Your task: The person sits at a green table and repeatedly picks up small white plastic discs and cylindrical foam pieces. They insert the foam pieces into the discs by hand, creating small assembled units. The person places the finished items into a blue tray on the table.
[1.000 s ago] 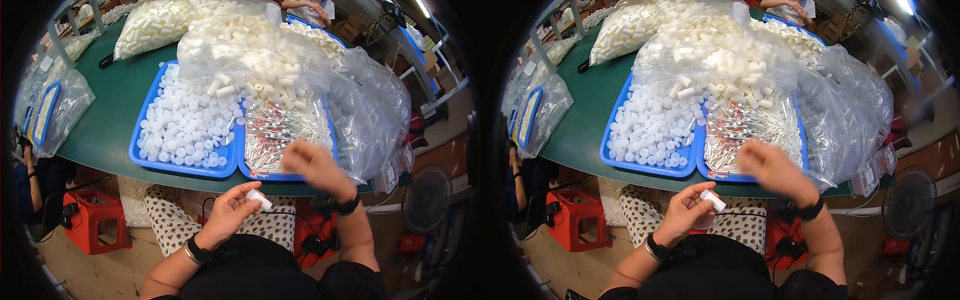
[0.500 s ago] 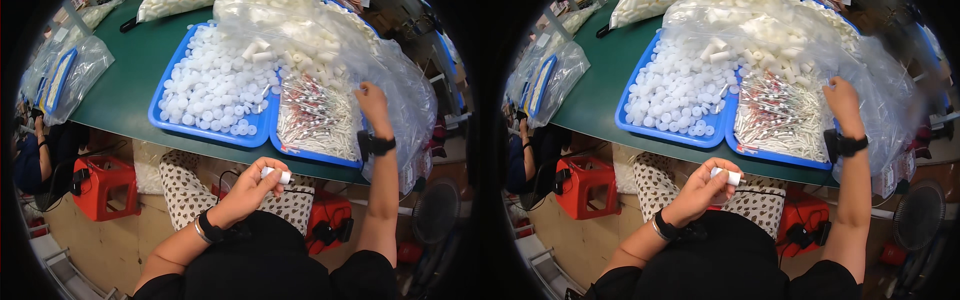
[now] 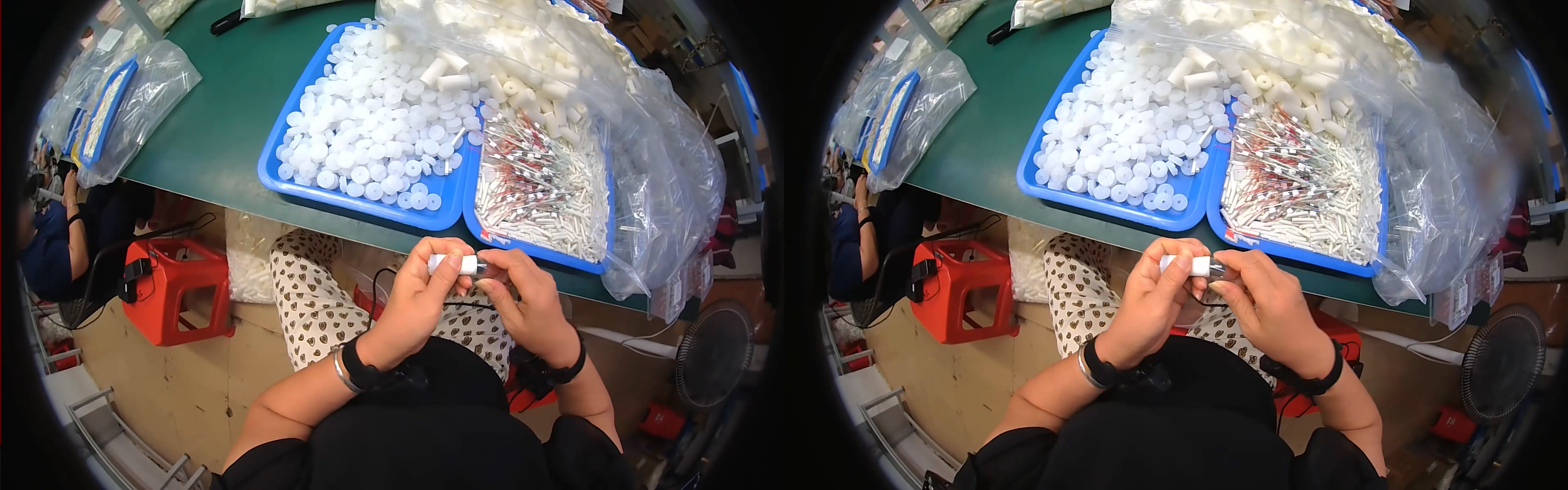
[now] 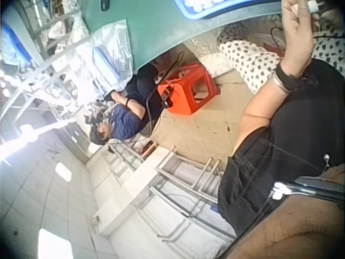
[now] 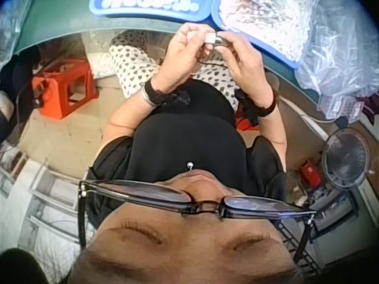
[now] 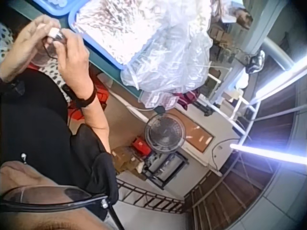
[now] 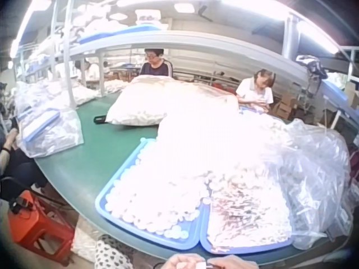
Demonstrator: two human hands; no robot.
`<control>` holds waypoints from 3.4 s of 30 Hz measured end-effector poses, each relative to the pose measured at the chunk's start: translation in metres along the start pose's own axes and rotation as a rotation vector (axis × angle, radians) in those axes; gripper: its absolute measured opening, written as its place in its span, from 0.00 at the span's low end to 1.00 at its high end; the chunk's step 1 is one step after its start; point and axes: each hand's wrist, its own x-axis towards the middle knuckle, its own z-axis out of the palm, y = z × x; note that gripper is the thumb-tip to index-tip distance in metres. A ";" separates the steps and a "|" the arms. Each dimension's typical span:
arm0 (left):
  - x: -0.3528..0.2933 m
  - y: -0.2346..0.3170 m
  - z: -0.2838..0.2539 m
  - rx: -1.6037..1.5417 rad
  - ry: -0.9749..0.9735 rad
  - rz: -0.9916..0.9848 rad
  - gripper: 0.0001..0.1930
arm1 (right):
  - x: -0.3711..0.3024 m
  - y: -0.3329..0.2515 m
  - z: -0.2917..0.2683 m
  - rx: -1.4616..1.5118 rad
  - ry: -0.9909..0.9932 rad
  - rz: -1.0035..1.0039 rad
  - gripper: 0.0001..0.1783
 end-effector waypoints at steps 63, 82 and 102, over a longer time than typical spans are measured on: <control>-0.044 -0.058 -0.058 -0.166 0.222 -0.350 0.29 | -0.022 0.023 0.109 0.095 -0.270 0.283 0.17; 0.024 0.048 -0.030 1.103 -0.111 0.459 0.05 | 0.020 0.024 -0.036 -0.620 0.278 0.031 0.05; 0.089 0.076 -0.029 1.790 -0.292 0.462 0.04 | 0.007 0.048 -0.050 -0.401 0.503 0.073 0.09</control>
